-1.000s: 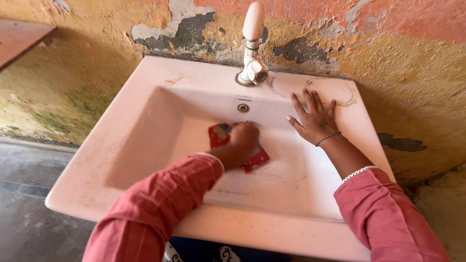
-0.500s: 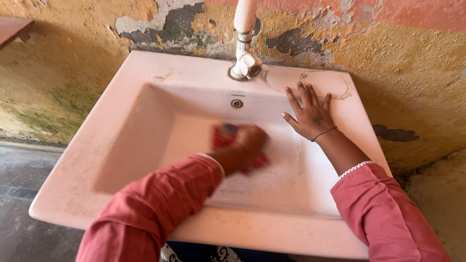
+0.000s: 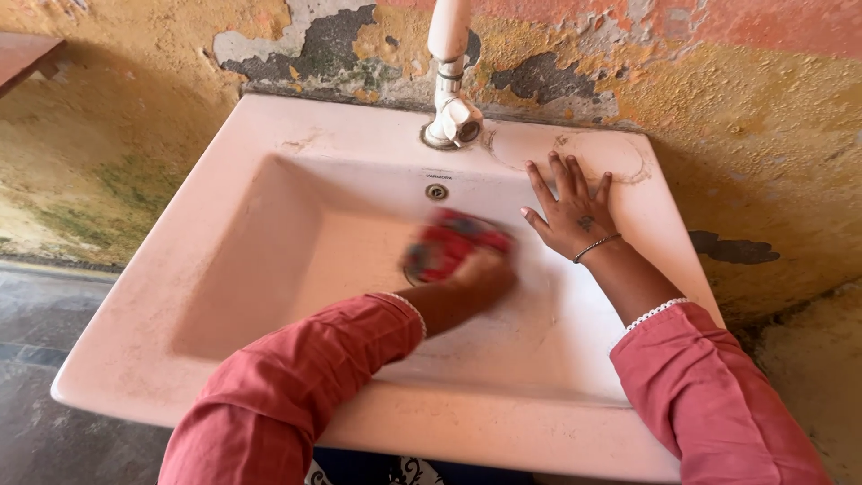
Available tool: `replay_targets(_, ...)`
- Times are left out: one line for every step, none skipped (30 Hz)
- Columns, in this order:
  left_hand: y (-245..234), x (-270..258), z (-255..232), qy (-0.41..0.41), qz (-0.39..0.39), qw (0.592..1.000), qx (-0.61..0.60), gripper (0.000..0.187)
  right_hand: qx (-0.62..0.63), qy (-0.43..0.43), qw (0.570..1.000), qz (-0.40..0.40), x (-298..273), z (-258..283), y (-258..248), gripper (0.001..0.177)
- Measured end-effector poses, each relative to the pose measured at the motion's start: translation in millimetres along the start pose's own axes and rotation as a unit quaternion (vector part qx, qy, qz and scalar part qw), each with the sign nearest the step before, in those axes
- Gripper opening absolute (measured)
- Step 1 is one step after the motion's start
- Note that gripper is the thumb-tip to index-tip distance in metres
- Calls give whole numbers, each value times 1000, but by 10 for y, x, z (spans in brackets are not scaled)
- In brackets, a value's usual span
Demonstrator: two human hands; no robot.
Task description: The person scrubs the interior and rim of a white bathroom sink using a patterned cloth. They repeatedly wipe the basin, sides, and faucet area in circular and back-and-forth motions.
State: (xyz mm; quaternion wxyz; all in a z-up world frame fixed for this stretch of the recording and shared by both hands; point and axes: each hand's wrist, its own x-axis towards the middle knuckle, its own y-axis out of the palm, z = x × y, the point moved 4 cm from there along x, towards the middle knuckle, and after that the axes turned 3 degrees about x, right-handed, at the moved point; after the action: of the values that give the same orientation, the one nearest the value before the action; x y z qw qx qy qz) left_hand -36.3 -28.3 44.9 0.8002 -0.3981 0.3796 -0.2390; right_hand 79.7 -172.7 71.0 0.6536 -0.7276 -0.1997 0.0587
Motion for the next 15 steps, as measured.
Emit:
replay_targets(-84,102,-109,24,-88,990,-104,43,-1,-1,1000,-4,-5,6,1,76)
replay_targets(-146,153,-148,49,-173,962,-205,47,-2,0,1000,-8,-10,4,-3,77)
replay_targets(-126,172,-143,25,-190,951,-241,41,-4,1,1000,-4,-3,4,-2,77)
replay_targets(-87,150,-149,1,-207,938,-277,38,-5,2,1000,0,2,13,5,78)
replay_targets(-40,115,-120,-22,-223,923,-313,37,-7,3,1000,5,-1,7,5,78)
replay_targets(24,99,-22,-41,-218,929,-296,38,-6,2,1000,6,-8,6,3,78)
replay_targets(88,104,148,-59,-213,935,-278,40,-6,1,1000,7,-18,6,2,77)
replay_targets(152,119,328,-79,-209,939,-260,41,-6,0,1000,6,-11,1,-9,77)
replay_targets(249,141,512,-117,-178,943,-255,40,2,-1,1000,3,1,-8,-20,77)
replay_targets(359,163,684,-153,-145,945,-250,41,11,-3,1000,1,-2,-15,-12,76)
replay_targets(463,184,823,-189,-112,944,-245,43,20,-4,1000,0,-6,-23,4,76)
replay_targets(561,191,909,-225,-78,941,-238,47,6,-8,1000,-21,-3,-17,13,75)
replay_targets(598,196,931,-223,-96,940,-238,45,-9,-12,999,-42,-2,-10,27,75)
replay_targets(616,185,945,-220,-113,939,-237,43,-22,-15,998,-63,-1,-1,44,75)
replay_targets(613,159,944,-217,-130,938,-236,42,34,4,997,-70,14,-11,68,75)
